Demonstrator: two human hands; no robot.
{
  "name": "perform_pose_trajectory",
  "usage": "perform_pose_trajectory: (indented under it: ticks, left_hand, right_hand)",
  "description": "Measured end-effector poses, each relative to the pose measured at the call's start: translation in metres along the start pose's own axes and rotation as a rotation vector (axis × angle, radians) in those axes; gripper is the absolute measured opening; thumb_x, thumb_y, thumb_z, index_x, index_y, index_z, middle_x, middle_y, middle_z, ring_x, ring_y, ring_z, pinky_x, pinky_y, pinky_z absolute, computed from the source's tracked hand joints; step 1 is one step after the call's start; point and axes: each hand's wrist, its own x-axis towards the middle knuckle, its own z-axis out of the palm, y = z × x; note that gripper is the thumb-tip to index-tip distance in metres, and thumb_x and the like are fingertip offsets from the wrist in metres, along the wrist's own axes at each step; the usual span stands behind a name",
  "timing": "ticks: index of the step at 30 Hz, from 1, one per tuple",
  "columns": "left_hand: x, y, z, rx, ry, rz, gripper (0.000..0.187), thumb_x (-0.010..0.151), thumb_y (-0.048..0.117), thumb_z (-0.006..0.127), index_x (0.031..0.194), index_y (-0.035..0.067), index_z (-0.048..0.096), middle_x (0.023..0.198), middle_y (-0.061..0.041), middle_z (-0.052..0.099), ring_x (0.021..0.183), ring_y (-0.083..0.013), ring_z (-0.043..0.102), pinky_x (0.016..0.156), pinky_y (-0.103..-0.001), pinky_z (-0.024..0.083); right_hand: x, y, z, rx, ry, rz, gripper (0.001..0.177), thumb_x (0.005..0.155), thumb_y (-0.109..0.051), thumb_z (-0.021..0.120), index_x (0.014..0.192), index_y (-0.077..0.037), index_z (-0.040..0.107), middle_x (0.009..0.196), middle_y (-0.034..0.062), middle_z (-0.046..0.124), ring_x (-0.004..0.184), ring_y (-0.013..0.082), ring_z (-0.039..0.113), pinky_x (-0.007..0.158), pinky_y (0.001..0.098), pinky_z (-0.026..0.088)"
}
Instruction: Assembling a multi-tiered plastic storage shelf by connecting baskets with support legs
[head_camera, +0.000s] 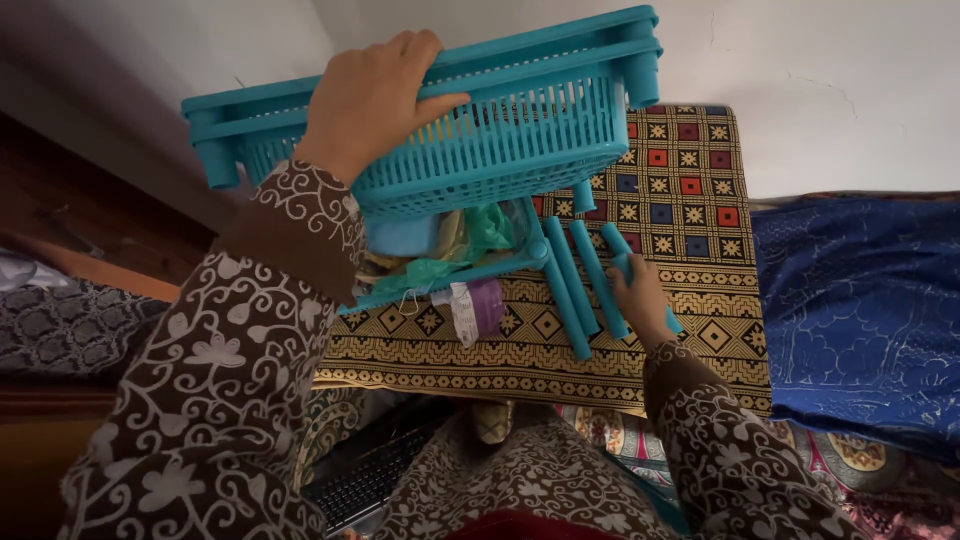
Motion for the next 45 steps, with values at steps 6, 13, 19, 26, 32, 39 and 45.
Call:
perform_pose_trajectory:
  ticks: [6,13,19,26,32,39,45]
  left_hand:
    - [-0.002,-0.002,0.006,0.042,0.056,0.024,0.058,0.11,0.062,0.062,0.124,0.006,0.058,0.098,-0.007,0.065,0.071,-0.024,0.062,0.058,-0.037,0.053]
    - [0.003,0.006,0.001,-0.008,0.016,-0.005,0.057,0.108,0.061,0.063,0.12,0.006,0.059,0.094,-0.007,0.065,0.066,-0.0243,0.061,0.054,-0.037,0.052]
    - [0.003,0.011,-0.001,-0.003,-0.002,-0.011,0.057,0.108,0.062,0.063,0.116,0.006,0.059,0.091,-0.007,0.064,0.066,-0.0242,0.061,0.053,-0.037,0.051]
    - [-0.006,-0.003,0.008,0.018,-0.035,0.003,0.055,0.111,0.061,0.061,0.124,0.007,0.059,0.094,-0.008,0.062,0.068,-0.0248,0.059,0.058,-0.038,0.051]
    - [-0.03,-0.021,-0.007,-0.094,-0.056,-0.042,0.056,0.107,0.06,0.059,0.132,0.009,0.059,0.106,-0.007,0.066,0.078,-0.0265,0.061,0.063,-0.041,0.052]
    - [-0.047,-0.026,-0.01,-0.088,-0.116,-0.091,0.058,0.106,0.063,0.058,0.132,0.011,0.059,0.101,-0.007,0.064,0.072,-0.0257,0.058,0.063,-0.041,0.049]
    - [-0.036,-0.022,-0.002,0.013,-0.092,-0.029,0.056,0.111,0.058,0.054,0.138,0.009,0.058,0.098,-0.007,0.06,0.068,-0.0233,0.052,0.057,-0.039,0.044]
  right_hand:
    - [0.03,-0.09,-0.082,0.487,-0.334,0.583,0.053,0.106,-0.043,0.048,0.146,-0.008,0.049,0.073,0.0133,0.06,0.051,0.0185,0.053,0.046,0.0408,0.044]
    - [0.062,-0.098,-0.084,0.954,-0.055,0.415,0.039,0.113,-0.034,0.046,0.139,-0.005,0.047,0.087,0.0079,0.054,0.066,0.0152,0.052,0.056,0.0368,0.047]
    - [0.047,-0.052,-0.038,0.369,-0.244,0.44,0.047,0.102,-0.037,0.057,0.137,-0.005,0.053,0.1,0.0134,0.064,0.079,0.0296,0.066,0.067,0.0485,0.055]
    - [0.041,-0.048,-0.015,0.203,-0.127,0.175,0.046,0.108,-0.037,0.057,0.136,-0.001,0.06,0.118,0.0243,0.063,0.104,0.0404,0.061,0.088,0.0526,0.052]
    - [0.128,-0.121,-0.055,1.085,-0.371,0.527,0.044,0.113,-0.043,0.038,0.12,-0.003,0.057,0.098,0.008,0.066,0.089,0.0209,0.064,0.081,0.0384,0.055]
    - [0.14,-0.113,-0.035,1.033,-0.516,0.411,0.045,0.114,-0.047,0.039,0.128,-0.009,0.059,0.084,0.0099,0.059,0.068,0.0206,0.052,0.062,0.0373,0.046]
    - [0.087,-0.023,-0.064,0.272,-0.059,0.459,0.037,0.109,-0.039,0.064,0.107,-0.002,0.07,0.096,0.0173,0.074,0.09,0.0362,0.072,0.077,0.0483,0.057]
